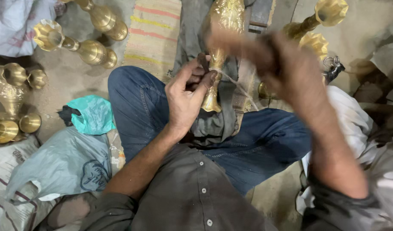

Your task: The person sits cross-legged on the floor holding a brass vase upright against a wooden support. They hold a punch against the vase's stem and strike it with a wooden mallet, repositioning the punch around the stem to shape the brass, occasionally adjusting the vase and rope tied around it.

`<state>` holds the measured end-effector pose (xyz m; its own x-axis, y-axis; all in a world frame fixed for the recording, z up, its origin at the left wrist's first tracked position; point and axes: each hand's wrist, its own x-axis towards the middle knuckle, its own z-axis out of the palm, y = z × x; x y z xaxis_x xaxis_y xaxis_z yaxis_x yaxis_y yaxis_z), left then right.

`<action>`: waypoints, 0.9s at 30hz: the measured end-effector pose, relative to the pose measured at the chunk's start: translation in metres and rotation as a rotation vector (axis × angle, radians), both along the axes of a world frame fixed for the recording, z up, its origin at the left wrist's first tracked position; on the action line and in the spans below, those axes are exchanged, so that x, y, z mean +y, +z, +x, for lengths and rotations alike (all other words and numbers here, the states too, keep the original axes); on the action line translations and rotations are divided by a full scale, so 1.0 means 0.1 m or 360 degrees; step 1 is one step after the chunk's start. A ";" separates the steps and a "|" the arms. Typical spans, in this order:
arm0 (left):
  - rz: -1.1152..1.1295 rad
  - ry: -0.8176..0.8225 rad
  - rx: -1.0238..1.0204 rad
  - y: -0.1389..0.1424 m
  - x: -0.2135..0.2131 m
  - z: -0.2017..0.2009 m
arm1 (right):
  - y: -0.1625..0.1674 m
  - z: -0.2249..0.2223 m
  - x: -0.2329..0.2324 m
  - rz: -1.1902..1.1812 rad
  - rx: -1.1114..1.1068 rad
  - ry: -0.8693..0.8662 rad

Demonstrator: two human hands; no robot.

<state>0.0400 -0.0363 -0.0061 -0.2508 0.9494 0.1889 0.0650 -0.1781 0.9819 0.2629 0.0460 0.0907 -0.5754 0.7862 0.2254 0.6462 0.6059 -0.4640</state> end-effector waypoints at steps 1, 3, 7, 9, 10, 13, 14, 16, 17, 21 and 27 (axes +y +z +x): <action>-0.0030 0.0039 0.0030 0.03 0.01 0.01 | 0.05 0.02 0.16 0.0221 -0.0069 0.0080; -0.0076 0.0083 0.0163 0.08 0.03 0.01 | 0.12 0.02 0.38 0.0507 -0.0250 0.0141; -0.0053 0.0118 0.0243 0.14 0.05 0.00 | 0.18 -0.01 0.48 0.0755 -0.0377 0.0201; 0.0031 0.0110 0.0275 0.16 0.03 -0.01 | 0.20 -0.04 0.46 0.0895 -0.0401 0.0177; 0.0075 0.0098 0.0289 0.16 0.03 -0.01 | 0.21 -0.04 0.45 0.0912 -0.0375 0.0177; -0.0052 0.0104 0.0310 0.16 0.00 -0.03 | 0.25 -0.07 0.41 0.0835 -0.0282 0.0218; -0.0049 0.0110 0.0324 0.15 0.00 -0.05 | 0.26 -0.08 0.40 0.0795 -0.0287 0.0229; -0.0042 0.0112 0.0347 0.15 0.00 -0.06 | 0.27 -0.10 0.36 0.0752 -0.0363 0.0223; -0.0049 0.0102 0.0317 0.15 0.00 -0.06 | 0.28 -0.10 0.34 0.0740 -0.0356 0.0225; -0.0040 0.0097 0.0338 0.16 -0.01 -0.08 | 0.28 -0.09 0.31 0.0860 -0.0401 0.0211; -0.0049 0.0145 0.0433 0.18 -0.03 -0.07 | 0.16 -0.08 0.34 0.0755 -0.0102 0.0235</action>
<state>0.0328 -0.0398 0.0122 -0.2794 0.9316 0.2325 0.3411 -0.1301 0.9310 0.2548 0.0797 0.1065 -0.6972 0.5149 0.4988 0.5558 0.8277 -0.0774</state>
